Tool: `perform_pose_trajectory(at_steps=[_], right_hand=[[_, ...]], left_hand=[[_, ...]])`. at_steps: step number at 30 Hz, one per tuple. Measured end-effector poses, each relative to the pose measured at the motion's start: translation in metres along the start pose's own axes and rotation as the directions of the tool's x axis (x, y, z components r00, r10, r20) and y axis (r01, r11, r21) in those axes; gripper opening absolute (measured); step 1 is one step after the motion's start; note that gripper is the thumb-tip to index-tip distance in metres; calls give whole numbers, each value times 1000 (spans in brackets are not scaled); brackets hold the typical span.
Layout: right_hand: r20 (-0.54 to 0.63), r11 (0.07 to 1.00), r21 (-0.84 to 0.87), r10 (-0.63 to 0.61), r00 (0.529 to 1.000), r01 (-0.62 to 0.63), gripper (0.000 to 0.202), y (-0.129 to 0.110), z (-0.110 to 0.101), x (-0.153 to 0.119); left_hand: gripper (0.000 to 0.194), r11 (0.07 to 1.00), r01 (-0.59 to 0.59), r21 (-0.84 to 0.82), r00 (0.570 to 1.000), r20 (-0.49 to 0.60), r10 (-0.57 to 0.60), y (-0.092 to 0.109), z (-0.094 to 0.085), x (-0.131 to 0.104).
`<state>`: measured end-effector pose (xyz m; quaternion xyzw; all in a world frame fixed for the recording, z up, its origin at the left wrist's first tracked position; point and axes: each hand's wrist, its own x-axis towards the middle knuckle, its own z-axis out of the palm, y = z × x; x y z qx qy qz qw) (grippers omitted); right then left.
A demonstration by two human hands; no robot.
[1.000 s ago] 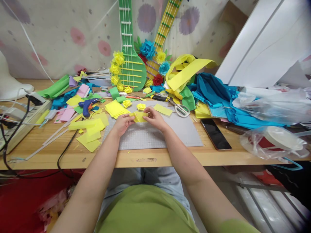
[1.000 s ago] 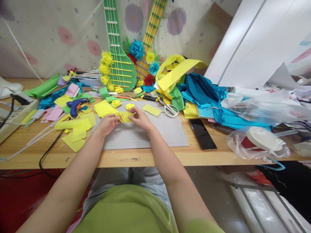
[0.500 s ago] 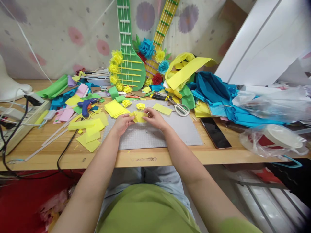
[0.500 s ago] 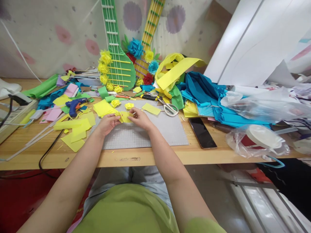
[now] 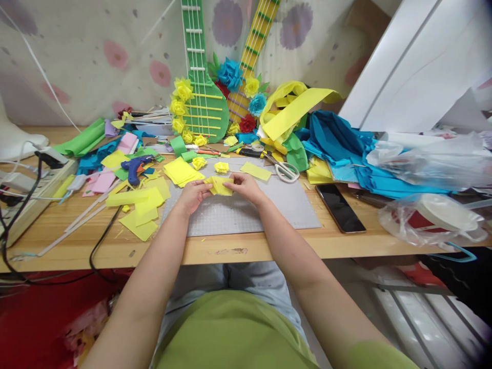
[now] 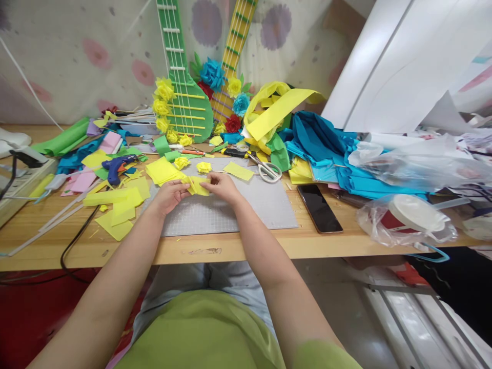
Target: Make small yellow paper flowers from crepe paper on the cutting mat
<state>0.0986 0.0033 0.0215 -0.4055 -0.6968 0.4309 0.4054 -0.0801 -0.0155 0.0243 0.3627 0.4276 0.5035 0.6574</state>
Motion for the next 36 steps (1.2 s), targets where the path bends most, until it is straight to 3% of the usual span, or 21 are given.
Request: perform_pose_trajectory(at_steps=[6, 17, 36], right_hand=[[-32, 965, 259, 53, 998, -43, 37, 1, 2, 2], [-130, 947, 313, 118, 985, -72, 42, 9, 0, 7], [-53, 929, 349, 151, 987, -123, 30, 5, 1, 3]], left_hand=[[15, 1000, 2, -7, 1000, -14, -2, 1, 1, 0], [17, 999, -7, -40, 999, -34, 6, 1, 4, -1], [19, 999, -26, -36, 1000, 3, 26, 1, 2, -1]])
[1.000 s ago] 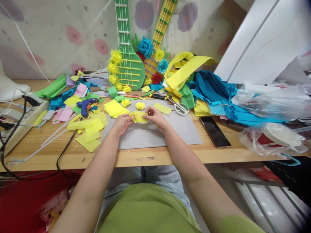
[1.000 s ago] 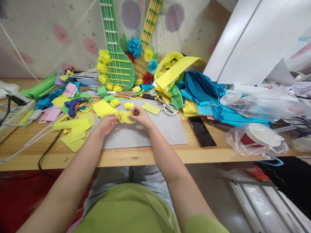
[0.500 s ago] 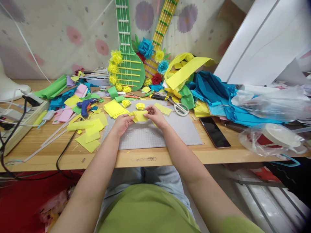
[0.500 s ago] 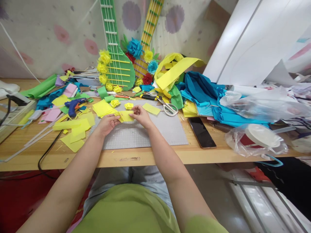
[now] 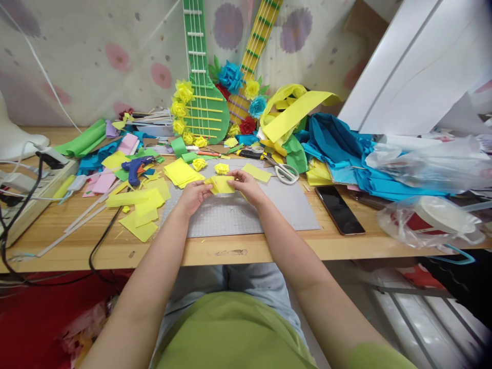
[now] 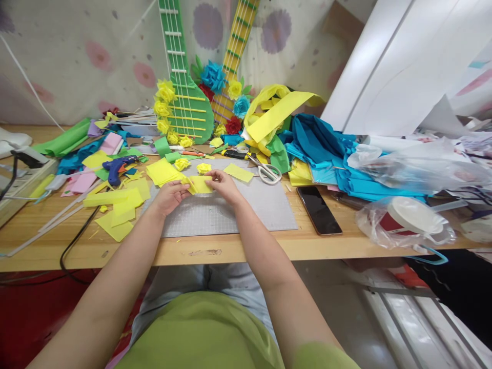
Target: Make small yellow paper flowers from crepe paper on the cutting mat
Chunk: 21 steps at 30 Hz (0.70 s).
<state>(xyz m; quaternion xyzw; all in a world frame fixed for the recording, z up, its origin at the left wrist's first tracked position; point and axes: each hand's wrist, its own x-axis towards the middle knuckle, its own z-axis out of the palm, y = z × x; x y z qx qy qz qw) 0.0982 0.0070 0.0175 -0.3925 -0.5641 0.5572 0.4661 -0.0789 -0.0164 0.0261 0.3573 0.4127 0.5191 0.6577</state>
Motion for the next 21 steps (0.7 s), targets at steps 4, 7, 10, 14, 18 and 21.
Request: perform_pose_trajectory(at_steps=[4, 7, 10, 14, 18, 21], right_hand=[[-9, 1000, 10, -15, 1000, 15, 28, 0, -1, 0], [-7, 1000, 6, -25, 1000, 25, 27, -1, -2, 0], [4, 999, -13, -30, 1000, 30, 26, -2, -2, -1], [41, 999, -20, -42, 998, 42, 25, -3, -1, -2], [32, 999, 13, -45, 998, 44, 25, -2, -1, -2], [29, 997, 69, -24, 999, 22, 25, -2, 1, -2]], left_hand=[[20, 1000, 8, -1, 1000, 6, -8, 1, 0, -1], [20, 1000, 7, 0, 1000, 8, -7, 1, 0, -1], [19, 1000, 5, 7, 1000, 13, -6, 1, 0, 0], [20, 999, 11, 41, 1000, 15, -11, 1, 0, -1], [19, 999, 14, 41, 1000, 8, -14, 1, 1, -1], [19, 1000, 13, 28, 1000, 22, -14, 0, 0, -1]])
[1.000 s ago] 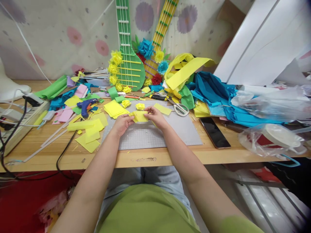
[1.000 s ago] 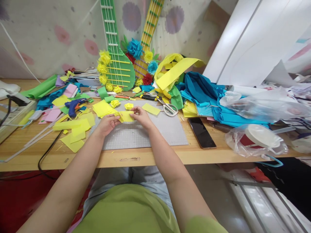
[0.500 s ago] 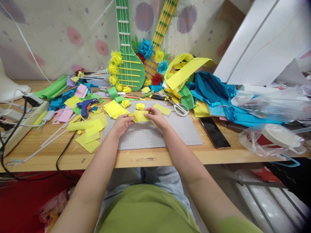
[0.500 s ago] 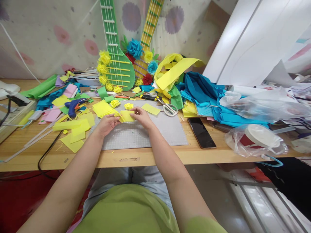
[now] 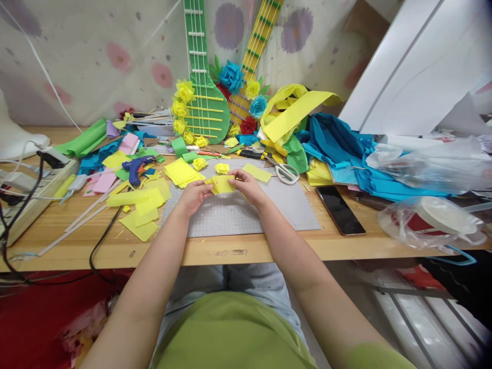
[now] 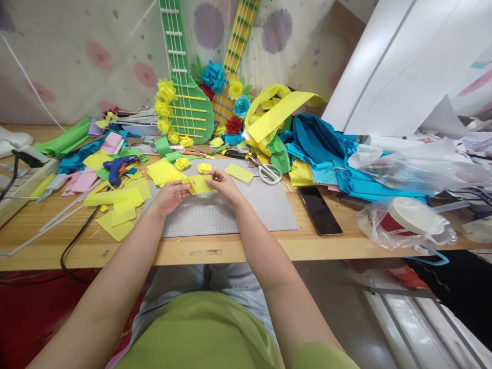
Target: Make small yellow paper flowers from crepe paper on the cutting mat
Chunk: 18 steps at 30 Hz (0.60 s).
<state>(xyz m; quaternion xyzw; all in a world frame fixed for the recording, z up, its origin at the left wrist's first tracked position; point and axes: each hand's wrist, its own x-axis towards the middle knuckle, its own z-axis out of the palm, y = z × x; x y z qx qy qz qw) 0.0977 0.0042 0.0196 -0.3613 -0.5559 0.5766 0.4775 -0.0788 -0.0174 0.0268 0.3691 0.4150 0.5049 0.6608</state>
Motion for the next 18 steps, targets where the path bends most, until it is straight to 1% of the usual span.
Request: perform_pose_trajectory(at_steps=[4, 6, 12, 18], right_hand=[[23, 992, 125, 31, 999, -34, 25, 1, 4, -1], [29, 986, 159, 34, 999, -38, 27, 2, 6, -1], [18, 988, 154, 10, 1000, -12, 32, 2, 10, 0], [79, 986, 166, -6, 997, -7, 38, 0, 13, -2]], left_hand=[[19, 1000, 4, -21, 1000, 28, -4, -1, 0, 0], [20, 999, 8, -31, 999, 41, -7, -1, 0, 0], [21, 1000, 13, -23, 996, 83, -11, -1, 2, -1], [19, 999, -5, 39, 994, 106, 0, -2, 5, -2]])
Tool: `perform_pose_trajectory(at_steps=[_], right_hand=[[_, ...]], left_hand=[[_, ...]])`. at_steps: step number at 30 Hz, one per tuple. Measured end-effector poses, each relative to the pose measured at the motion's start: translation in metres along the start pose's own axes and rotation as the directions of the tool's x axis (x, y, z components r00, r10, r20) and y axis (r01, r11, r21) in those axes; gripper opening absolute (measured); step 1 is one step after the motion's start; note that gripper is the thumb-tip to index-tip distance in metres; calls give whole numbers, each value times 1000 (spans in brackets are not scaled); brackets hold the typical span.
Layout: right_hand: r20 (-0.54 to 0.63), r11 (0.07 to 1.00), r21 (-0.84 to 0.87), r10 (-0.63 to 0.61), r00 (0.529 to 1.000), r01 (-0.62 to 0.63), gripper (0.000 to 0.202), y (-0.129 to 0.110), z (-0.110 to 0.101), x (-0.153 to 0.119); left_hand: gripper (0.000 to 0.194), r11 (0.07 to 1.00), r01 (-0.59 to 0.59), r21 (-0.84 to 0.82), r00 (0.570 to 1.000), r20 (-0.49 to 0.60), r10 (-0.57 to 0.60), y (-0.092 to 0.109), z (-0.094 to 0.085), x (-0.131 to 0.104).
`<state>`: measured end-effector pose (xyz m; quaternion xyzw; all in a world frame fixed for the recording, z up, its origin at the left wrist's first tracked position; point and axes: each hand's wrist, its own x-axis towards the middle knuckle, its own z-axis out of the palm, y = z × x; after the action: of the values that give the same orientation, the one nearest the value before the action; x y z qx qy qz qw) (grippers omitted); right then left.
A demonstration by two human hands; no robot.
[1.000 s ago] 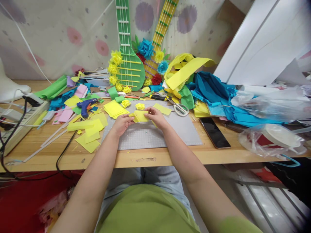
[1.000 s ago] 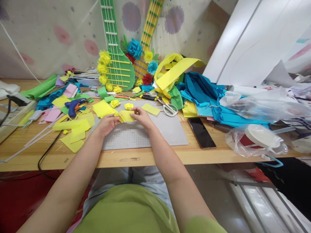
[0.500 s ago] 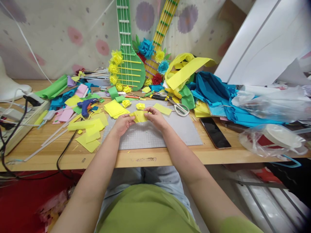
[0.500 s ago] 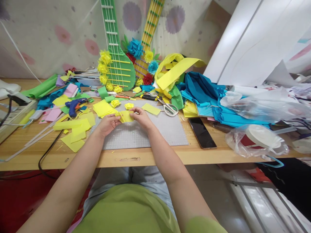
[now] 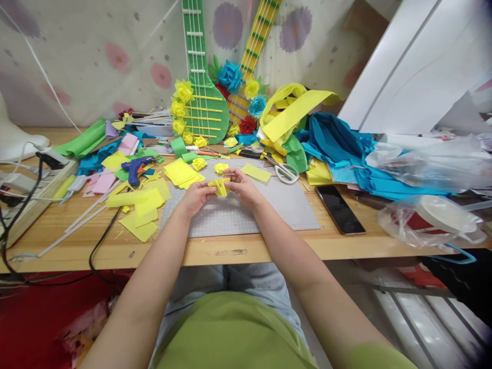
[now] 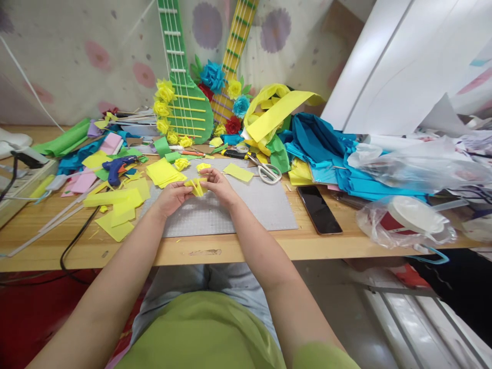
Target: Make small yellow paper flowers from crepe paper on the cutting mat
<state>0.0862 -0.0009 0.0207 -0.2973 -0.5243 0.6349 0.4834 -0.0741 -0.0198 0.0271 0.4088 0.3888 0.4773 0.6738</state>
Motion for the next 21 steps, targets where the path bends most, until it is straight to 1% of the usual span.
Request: perform_pose_trajectory(at_steps=[12, 13, 15, 18, 19, 21], right_hand=[[66, 998, -54, 17, 998, -13, 42, -1, -1, -1], [54, 998, -67, -1, 999, 4, 43, -1, -1, -1], [-13, 990, -124, -65, 998, 63, 43, -1, -1, 0], [-119, 946, -292, -183, 976, 142, 37, 0, 0, 1], [-127, 919, -359, -220, 967, 162, 33, -1, 0, 1], [-94, 856, -475, -277, 956, 202, 24, -2, 1, 0]], left_hand=[[17, 997, -36, 74, 999, 22, 35, -1, 0, -2], [17, 997, -38, 73, 999, 18, 37, -1, 1, -2], [18, 997, -39, 73, 999, 9, 39, 0, 2, -2], [20, 996, -39, 78, 999, -4, 40, 0, 1, -2], [21, 996, -40, 79, 999, -9, 41, -1, 1, -1], [23, 996, -46, 81, 999, -21, 47, -2, 0, 0]])
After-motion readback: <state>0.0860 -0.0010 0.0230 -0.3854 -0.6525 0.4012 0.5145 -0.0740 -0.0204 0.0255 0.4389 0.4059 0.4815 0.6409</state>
